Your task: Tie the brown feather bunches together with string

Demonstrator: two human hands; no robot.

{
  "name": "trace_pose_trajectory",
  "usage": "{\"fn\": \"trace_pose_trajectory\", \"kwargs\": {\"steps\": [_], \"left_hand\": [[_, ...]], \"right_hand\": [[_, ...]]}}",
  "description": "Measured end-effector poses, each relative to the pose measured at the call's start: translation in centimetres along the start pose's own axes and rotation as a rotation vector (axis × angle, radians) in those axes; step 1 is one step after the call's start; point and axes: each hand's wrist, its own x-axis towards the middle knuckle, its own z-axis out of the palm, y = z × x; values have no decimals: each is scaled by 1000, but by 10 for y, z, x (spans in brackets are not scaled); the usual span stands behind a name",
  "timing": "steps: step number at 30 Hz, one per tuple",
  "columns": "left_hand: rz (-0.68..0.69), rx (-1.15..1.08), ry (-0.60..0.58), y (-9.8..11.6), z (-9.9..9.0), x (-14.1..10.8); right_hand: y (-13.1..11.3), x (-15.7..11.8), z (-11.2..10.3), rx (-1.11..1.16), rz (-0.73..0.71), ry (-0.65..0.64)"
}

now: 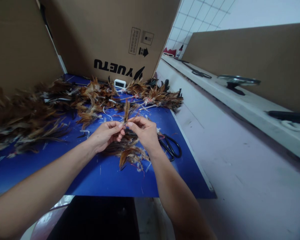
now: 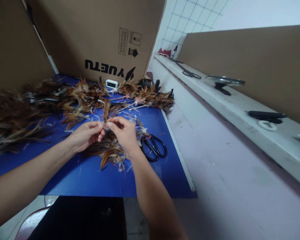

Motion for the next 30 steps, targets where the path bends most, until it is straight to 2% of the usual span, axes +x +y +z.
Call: {"fn": "trace_pose_trajectory", "kwargs": {"steps": [23, 30], "left_hand": [[21, 47, 6, -2, -4, 2], [86, 21, 40, 2, -7, 2]], "right_hand": [[4, 1, 0, 35, 25, 5], [12, 4, -6, -19, 38, 16]]}}
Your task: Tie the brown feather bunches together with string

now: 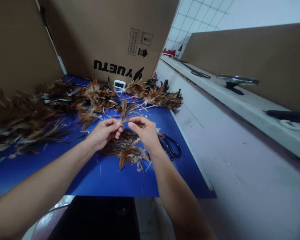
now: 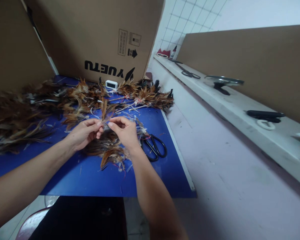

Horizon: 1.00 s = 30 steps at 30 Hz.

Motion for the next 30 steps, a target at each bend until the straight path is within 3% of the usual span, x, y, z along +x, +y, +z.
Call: {"fn": "trace_pose_trajectory", "kwargs": {"steps": [4, 8, 15, 21, 26, 30], "left_hand": [[93, -69, 71, 8, -4, 3], [194, -127, 154, 16, -9, 5], [208, -159, 190, 18, -10, 5], [191, -151, 167, 15, -6, 5], [177, -136, 164, 15, -6, 5], [172, -119, 173, 14, -5, 5]], "right_hand": [[9, 4, -9, -325, -98, 15], [20, 5, -14, -742, -260, -76], [32, 5, -5, -1022, -243, -234], [31, 6, -1, -1033, -238, -242], [28, 9, -8, -792, -240, -113], [30, 11, -11, -586, -141, -61]]}}
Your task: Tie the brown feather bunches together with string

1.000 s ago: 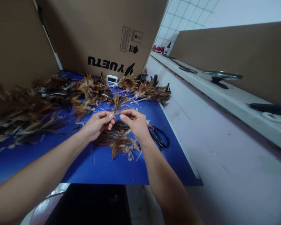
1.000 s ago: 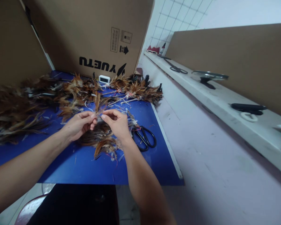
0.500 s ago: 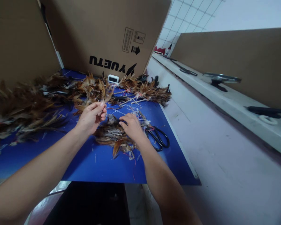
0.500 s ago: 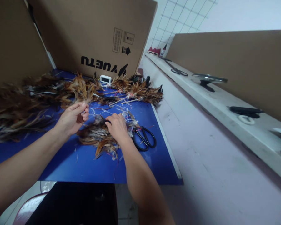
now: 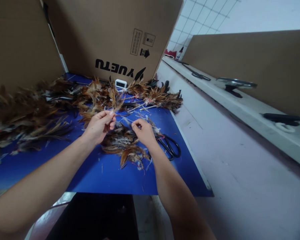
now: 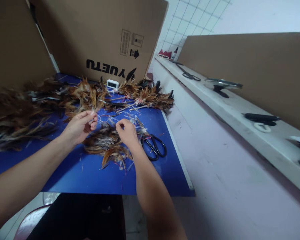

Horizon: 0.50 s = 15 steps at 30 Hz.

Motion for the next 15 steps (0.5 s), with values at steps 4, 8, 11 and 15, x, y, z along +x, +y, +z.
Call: {"fn": "trace_pose_trajectory", "kwargs": {"steps": [4, 8, 11, 15], "left_hand": [[-36, 61, 7, -4, 1, 0], [-70, 140, -54, -7, 2, -4], [-61, 210, -108, -8, 5, -7], [-8, 282, -109, -11, 7, -8]], "right_hand": [[-5, 0, 0, 243, 126, -45], [-17, -2, -3, 460, 229, -118], [-24, -3, -5, 543, 283, -174], [-26, -5, -5, 614, 349, -230]]}}
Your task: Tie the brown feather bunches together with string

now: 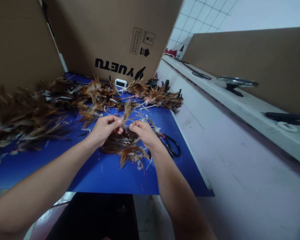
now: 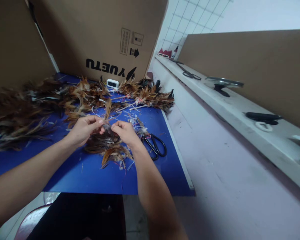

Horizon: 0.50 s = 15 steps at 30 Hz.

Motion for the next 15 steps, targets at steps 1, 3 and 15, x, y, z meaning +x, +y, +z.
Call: {"fn": "trace_pose_trajectory", "kwargs": {"steps": [1, 3, 15], "left_hand": [[9, 13, 8, -1, 0, 0], [12, 25, 15, -2, 0, 1], [-116, -193, 50, -2, -3, 3]], "right_hand": [[0, 0, 0, 17, 14, -5], [1, 0, 0, 47, 34, -10], [0, -1, 7, 42, -120, 27]]}}
